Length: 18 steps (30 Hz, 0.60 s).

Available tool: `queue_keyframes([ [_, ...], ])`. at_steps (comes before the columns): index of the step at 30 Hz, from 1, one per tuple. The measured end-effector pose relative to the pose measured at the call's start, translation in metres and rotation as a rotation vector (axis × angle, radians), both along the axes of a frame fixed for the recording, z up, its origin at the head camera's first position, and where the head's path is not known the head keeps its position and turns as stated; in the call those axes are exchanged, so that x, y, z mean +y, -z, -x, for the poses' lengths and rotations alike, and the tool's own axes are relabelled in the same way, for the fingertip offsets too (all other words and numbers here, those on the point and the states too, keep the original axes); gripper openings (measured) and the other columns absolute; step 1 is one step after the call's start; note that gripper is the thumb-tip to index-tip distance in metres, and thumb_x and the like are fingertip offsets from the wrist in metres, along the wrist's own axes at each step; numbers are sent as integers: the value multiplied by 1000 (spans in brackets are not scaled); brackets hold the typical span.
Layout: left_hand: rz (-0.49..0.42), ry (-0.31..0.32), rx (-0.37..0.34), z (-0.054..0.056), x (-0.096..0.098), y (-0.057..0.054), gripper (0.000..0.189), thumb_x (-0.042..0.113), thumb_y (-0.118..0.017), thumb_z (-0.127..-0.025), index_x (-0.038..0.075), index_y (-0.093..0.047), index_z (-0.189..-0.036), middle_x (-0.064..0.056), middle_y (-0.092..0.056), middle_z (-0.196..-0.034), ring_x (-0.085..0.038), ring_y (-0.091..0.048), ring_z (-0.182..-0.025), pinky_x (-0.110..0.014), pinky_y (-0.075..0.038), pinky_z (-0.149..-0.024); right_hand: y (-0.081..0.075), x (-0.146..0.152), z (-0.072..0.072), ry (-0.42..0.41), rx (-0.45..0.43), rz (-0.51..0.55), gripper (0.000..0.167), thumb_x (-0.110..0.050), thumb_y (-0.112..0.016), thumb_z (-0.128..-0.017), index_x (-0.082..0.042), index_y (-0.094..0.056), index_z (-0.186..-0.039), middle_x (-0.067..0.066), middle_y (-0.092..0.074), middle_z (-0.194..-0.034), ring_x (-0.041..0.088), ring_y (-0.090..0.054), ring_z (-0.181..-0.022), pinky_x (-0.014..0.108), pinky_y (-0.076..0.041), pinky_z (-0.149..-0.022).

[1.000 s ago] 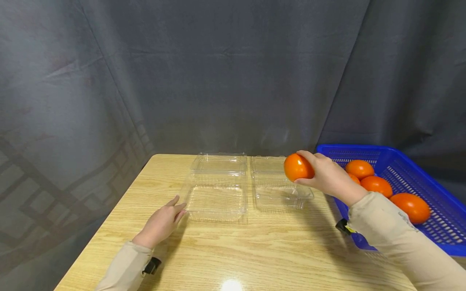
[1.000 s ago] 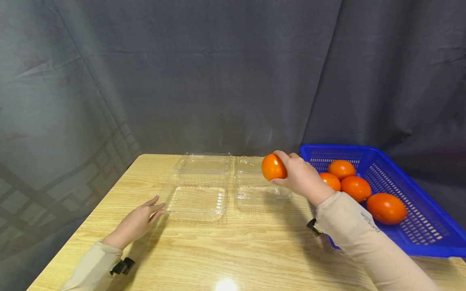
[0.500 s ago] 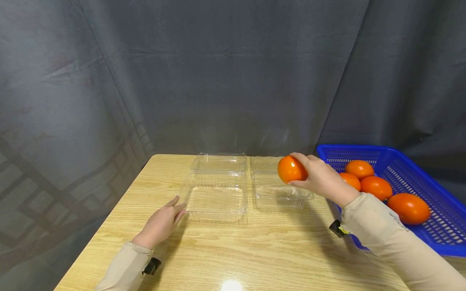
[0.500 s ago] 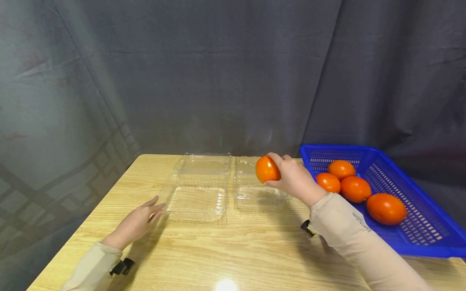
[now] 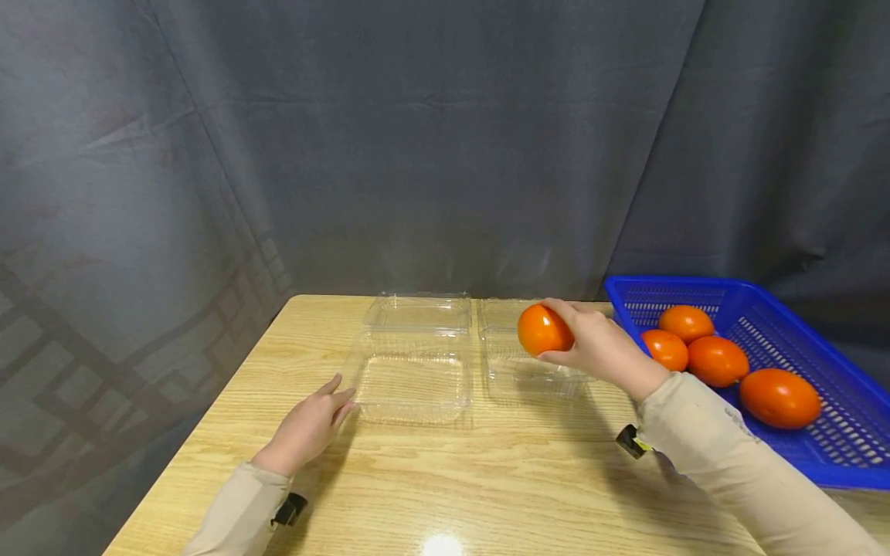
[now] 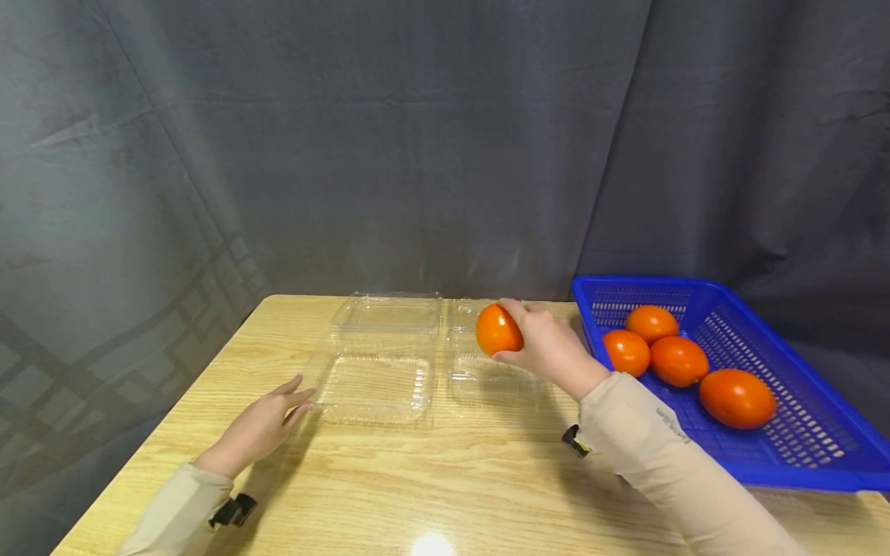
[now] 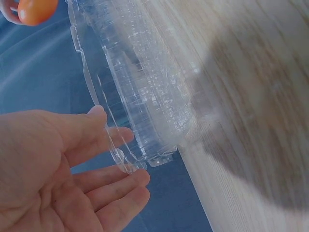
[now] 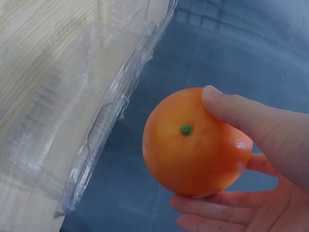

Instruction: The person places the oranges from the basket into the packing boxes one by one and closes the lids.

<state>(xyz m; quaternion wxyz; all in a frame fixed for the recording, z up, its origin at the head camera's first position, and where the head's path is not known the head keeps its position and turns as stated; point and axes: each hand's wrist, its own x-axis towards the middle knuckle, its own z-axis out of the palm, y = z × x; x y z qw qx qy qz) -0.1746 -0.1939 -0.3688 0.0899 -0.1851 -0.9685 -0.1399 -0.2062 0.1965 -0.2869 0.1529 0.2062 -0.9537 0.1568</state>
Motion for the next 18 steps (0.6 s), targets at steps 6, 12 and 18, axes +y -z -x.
queue_keyframes([
  [6,0,-1,10,0,0,1,31,13,-59,-91,-4,-63,-117,-35,-50,-128,-40,-66,-96,-32,-52,-65,5,-4,0,-4,15,-1,72,-26,-83,-68,-6,-50,-129,28,-61,-112,39,-64,-92,52,-53,-78],
  [12,-2,-5,-1,0,0,0,32,13,-59,-91,-4,-63,-117,-35,-50,-129,-38,-67,-91,-28,-47,-60,7,-8,2,-11,13,-12,72,-25,-83,-68,-6,-50,-128,28,-61,-111,39,-65,-90,52,-54,-77],
  [18,-1,-4,-6,0,0,0,32,13,-58,-91,-4,-63,-117,-35,-50,-129,-38,-67,-91,-26,-45,-59,11,-13,3,-31,34,-19,71,-25,-84,-66,-5,-52,-127,25,-63,-107,37,-65,-90,51,-54,-78],
])
